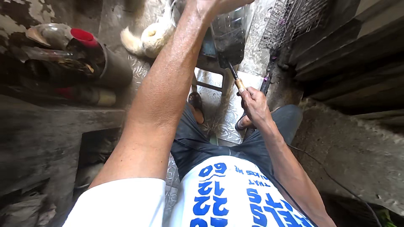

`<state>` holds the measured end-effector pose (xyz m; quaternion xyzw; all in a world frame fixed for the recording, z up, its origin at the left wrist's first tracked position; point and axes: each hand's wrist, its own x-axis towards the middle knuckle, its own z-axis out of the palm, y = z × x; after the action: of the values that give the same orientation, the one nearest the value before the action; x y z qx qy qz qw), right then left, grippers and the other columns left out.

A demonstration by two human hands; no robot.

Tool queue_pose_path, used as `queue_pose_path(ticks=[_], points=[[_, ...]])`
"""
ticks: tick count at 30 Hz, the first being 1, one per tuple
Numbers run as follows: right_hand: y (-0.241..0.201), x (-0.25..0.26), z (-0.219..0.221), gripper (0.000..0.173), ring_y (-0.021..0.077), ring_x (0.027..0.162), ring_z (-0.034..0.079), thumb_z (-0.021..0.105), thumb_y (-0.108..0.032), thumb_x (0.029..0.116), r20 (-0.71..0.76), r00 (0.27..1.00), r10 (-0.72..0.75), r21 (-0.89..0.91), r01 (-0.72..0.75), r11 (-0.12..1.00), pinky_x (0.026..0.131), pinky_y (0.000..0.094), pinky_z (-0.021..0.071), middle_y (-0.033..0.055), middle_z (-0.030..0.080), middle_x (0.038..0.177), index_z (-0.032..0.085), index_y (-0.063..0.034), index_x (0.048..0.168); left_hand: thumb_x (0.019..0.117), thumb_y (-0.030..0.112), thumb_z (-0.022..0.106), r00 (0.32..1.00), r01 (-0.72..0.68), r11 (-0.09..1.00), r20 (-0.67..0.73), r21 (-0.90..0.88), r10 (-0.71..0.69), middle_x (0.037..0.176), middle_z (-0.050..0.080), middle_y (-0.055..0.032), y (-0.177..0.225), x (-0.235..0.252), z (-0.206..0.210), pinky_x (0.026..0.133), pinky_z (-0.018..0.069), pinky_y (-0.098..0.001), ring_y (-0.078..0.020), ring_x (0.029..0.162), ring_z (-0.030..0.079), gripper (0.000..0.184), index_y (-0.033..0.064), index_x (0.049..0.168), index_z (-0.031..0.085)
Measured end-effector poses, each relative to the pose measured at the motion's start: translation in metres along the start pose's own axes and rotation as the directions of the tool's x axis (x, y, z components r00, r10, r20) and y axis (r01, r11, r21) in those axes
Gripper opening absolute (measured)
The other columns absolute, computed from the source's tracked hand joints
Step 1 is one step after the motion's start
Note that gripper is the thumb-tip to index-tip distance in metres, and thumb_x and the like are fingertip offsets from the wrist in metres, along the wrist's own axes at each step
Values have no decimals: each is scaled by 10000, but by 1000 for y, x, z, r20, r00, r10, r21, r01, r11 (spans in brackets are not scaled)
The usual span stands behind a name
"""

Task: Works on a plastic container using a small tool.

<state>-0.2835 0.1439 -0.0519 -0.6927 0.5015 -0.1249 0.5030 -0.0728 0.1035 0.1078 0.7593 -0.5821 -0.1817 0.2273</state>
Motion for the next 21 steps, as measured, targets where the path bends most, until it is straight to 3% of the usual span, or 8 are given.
queue_pose_path(ticks=[1, 5, 11, 14, 17, 21], points=[[1, -10, -3, 460, 172, 467, 448, 386, -455, 1107, -5, 1000, -5, 3, 5, 1000, 453, 367, 392, 36, 472, 610, 641, -88, 1001, 982, 192, 682, 996, 86, 996, -6, -8, -86, 1056, 698, -249, 9, -10, -6, 906, 498, -457, -340, 966, 659, 317, -97, 1112, 681], [10, -26, -13, 471, 177, 387, 397, 377, -499, 1101, -30, 998, 61, 60, -59, 996, 368, 345, 346, 40, 433, 553, 630, -112, 1010, 961, 207, 717, 990, 140, 989, 5, -53, -140, 1081, 692, -247, -5, -3, 2, 899, 510, -453, -335, 988, 658, 351, -88, 1145, 670], [7, -19, -15, 462, 183, 412, 380, 377, -475, 1108, -46, 996, 81, 67, -78, 995, 399, 354, 339, 47, 429, 585, 641, -100, 1051, 966, 229, 709, 990, 144, 988, 4, -54, -144, 1047, 698, -246, 9, -5, -5, 892, 498, -463, -342, 961, 657, 345, -89, 1096, 690], [8, -17, -12, 464, 172, 425, 389, 382, -473, 1109, -63, 996, 57, 54, -53, 997, 413, 349, 348, 40, 430, 590, 638, -93, 1037, 981, 233, 692, 989, 146, 989, 13, -23, -146, 1093, 696, -266, 13, -10, -7, 937, 491, -482, -373, 1014, 660, 373, -103, 1142, 676], [11, -3, -10, 422, 160, 543, 481, 411, -387, 1108, -72, 997, 36, 39, -33, 999, 552, 381, 435, 28, 509, 669, 676, -62, 1062, 946, 206, 730, 992, 120, 991, -41, -50, -122, 1031, 697, -245, 4, -8, 1, 861, 513, -449, -338, 935, 659, 347, -93, 1114, 679], [4, -16, -13, 472, 177, 413, 395, 367, -479, 1109, -40, 997, 58, 66, -56, 996, 396, 346, 346, 45, 430, 578, 632, -94, 1044, 924, 216, 754, 991, 117, 991, -60, -62, -121, 1038, 704, -253, -5, -1, 5, 847, 525, -482, -357, 932, 672, 371, -84, 1132, 686]])
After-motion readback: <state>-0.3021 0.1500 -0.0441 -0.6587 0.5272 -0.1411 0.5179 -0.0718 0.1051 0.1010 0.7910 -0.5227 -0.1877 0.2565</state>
